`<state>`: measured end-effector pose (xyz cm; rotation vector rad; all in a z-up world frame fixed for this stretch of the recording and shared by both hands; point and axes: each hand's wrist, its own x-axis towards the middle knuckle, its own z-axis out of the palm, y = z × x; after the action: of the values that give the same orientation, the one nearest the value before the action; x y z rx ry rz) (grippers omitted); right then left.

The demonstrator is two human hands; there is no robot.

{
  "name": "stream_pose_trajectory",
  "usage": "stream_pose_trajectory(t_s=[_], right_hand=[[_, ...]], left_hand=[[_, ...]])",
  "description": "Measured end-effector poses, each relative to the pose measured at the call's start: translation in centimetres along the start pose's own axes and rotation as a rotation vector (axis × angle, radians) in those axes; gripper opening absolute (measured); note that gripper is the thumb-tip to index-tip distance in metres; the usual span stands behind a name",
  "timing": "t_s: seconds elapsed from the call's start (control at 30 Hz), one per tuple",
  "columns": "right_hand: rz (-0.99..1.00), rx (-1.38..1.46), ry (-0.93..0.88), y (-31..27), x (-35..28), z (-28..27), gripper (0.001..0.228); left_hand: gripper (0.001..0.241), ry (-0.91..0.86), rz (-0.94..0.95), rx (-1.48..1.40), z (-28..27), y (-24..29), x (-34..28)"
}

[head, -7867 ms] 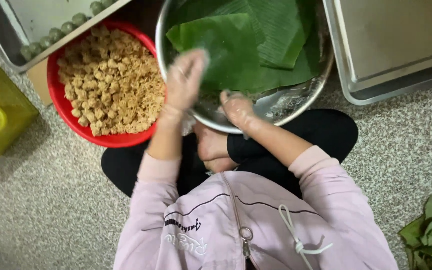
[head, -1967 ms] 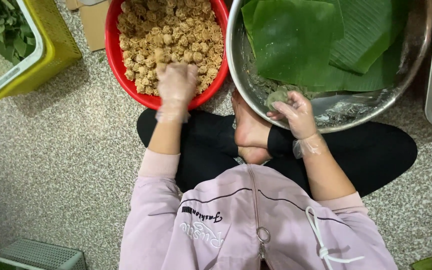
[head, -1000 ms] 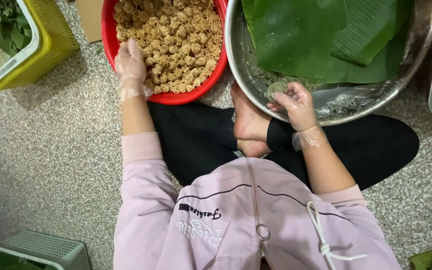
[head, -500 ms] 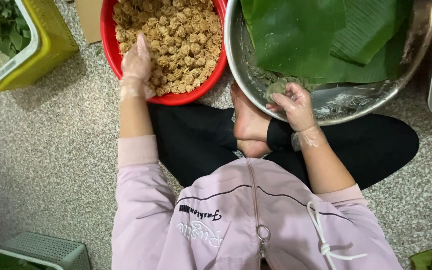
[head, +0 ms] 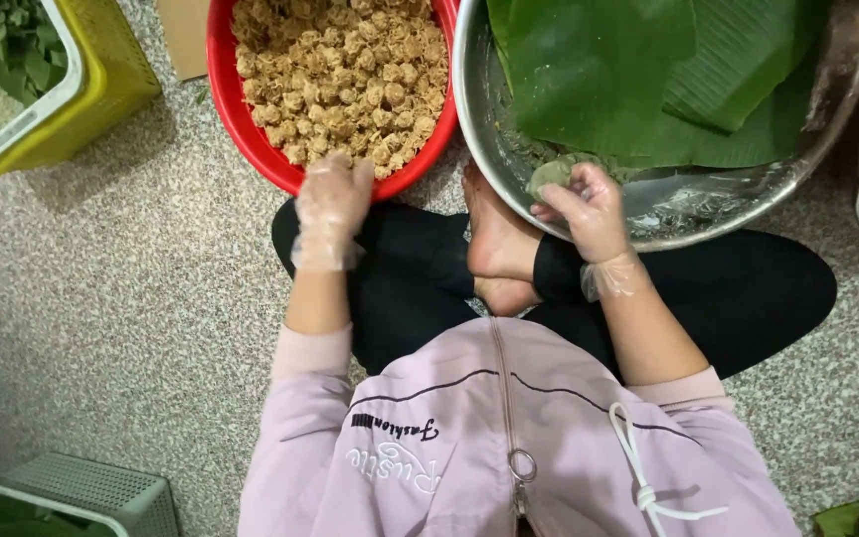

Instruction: Rolling small portions of dough or filling into uniform balls using both hands.

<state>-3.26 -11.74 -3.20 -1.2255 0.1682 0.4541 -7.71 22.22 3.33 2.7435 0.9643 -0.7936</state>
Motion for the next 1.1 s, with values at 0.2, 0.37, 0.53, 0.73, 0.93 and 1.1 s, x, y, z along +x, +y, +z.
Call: stream_pose_trajectory(t_s=[0.2, 0.37, 0.53, 0.73, 0.93, 1.1], right_hand=[[-0.042, -0.12, -0.33, -0.3, 0.9, 5.8, 0.034], [0.071, 0.0, -0.661, 3.7, 4.5, 10.9, 0.027], [-0.176, -0.482, -0.598, 1.1, 11.6, 15.4, 0.018], [-0.431, -1.292, -0.446, 3.2, 14.6, 20.5, 0.02], [-0.539, -1.304, -0.423, 5.5, 17.3, 20.1, 0.014], [-0.632, -1.421, -0.343, 7.8, 18.8, 20.5, 0.022]], left_hand=[[0.051, 0.13, 0.585, -0.772, 0.7, 3.4, -6.2], [0.027, 0.046, 0.547, -1.445, 4.6, 3.1, -5.9], [0.03, 0.146, 0.258, -1.816, 6.4, -1.1, -3.2], [0.034, 0.108, 0.407, -2.026, 6.9, -1.5, -3.1], [0.044, -0.233, 0.469, -2.185, 6.2, -0.5, -3.0], [0.036, -0.088, 0.409, -2.044, 5.4, 1.3, -3.4]])
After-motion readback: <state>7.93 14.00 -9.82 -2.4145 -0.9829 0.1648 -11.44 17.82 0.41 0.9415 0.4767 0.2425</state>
